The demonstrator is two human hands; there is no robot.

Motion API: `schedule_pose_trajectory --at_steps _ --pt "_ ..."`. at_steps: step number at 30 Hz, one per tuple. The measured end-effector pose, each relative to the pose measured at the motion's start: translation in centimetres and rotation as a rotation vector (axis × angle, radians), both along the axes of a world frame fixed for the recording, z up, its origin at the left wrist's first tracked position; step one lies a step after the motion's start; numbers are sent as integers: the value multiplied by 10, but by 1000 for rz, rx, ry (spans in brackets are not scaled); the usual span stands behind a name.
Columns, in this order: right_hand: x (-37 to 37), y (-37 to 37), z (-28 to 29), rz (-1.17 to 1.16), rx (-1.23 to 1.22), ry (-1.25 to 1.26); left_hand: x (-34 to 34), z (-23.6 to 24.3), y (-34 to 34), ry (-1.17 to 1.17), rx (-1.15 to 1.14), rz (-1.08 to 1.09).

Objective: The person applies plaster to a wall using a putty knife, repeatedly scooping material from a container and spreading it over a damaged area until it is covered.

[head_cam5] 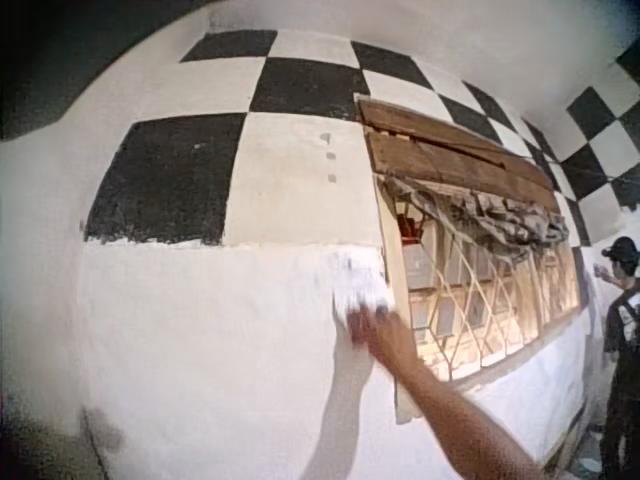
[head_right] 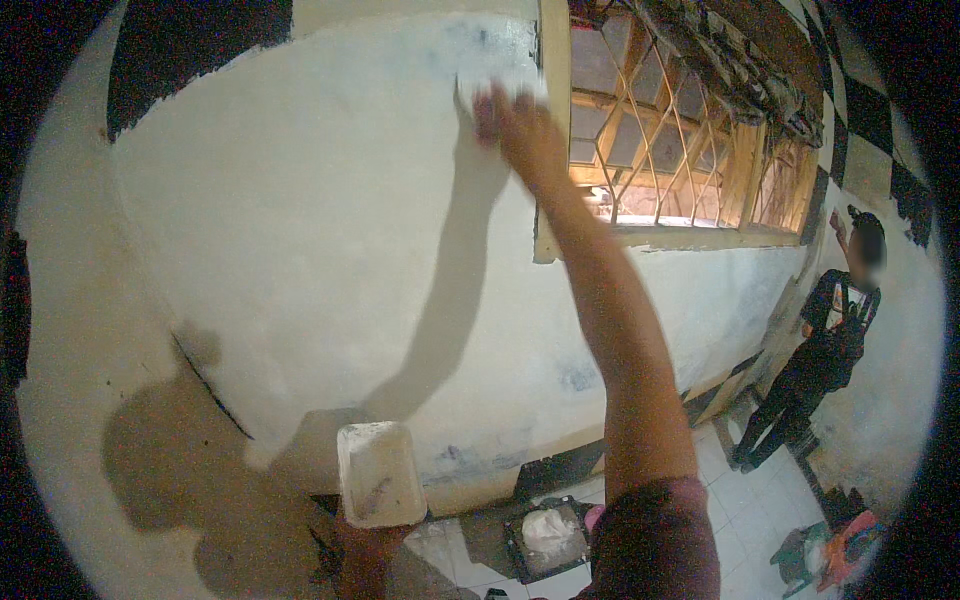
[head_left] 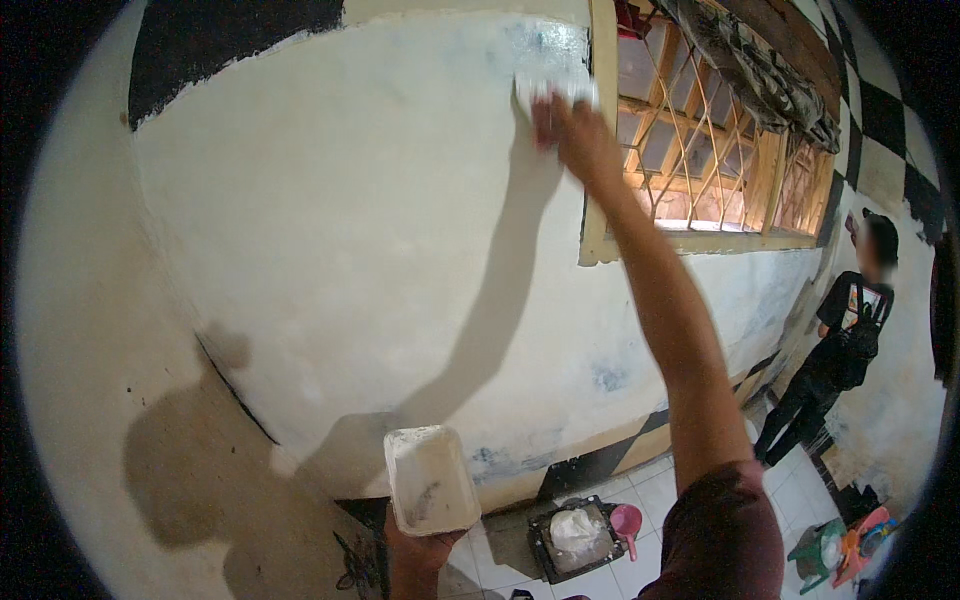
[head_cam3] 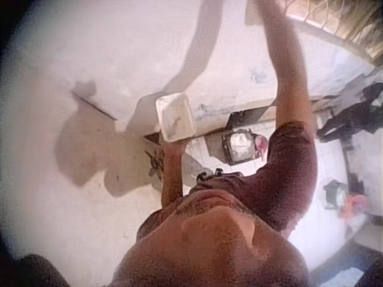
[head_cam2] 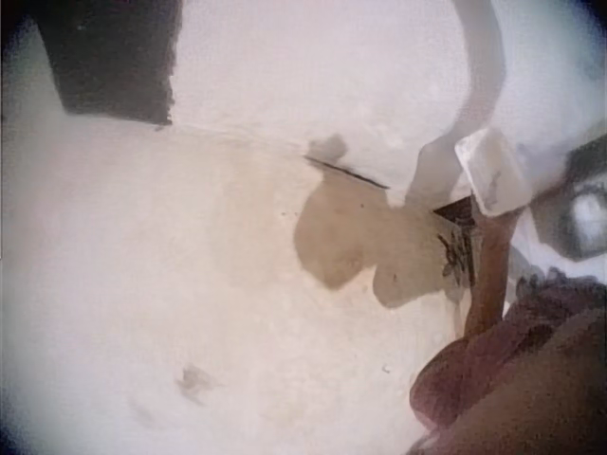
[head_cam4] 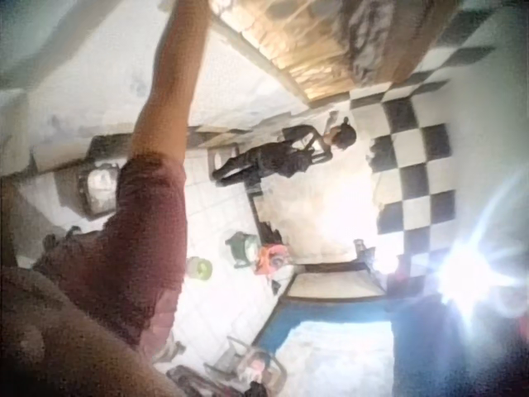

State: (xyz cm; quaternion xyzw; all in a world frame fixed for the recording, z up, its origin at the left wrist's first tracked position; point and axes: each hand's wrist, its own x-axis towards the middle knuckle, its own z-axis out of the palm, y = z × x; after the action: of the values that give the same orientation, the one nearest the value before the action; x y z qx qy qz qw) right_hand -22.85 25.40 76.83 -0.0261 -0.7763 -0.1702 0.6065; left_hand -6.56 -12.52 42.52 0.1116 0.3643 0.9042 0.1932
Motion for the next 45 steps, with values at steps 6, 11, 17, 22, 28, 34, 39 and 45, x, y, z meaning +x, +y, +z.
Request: schedule_pose_trajectory --at_steps 6,11,17,22,28,34,39,45 --pt "65 -25 -220 14 -172 -403 -8 -40 -2 -156 163 -109" --pt "61 -37 -97 104 -178 -132 -5 -37 3 -134 108 -22" --pt "37 -21 62 55 66 81 -4 -12 22 -417 319 -194" --pt "-12 9 -102 -57 65 -11 -6 -19 13 -434 386 -197" --pt "70 -37 -307 171 -162 -317 -11 -43 -1 -423 387 -258" --pt "68 -76 -99 53 -213 -455 -15 -49 -7 -463 448 -258" --pt "97 -100 65 -32 163 -633 -14 -43 -7 -308 357 -215" --pt "67 -118 142 -60 88 -212 -10 -30 -26 -340 377 -116"
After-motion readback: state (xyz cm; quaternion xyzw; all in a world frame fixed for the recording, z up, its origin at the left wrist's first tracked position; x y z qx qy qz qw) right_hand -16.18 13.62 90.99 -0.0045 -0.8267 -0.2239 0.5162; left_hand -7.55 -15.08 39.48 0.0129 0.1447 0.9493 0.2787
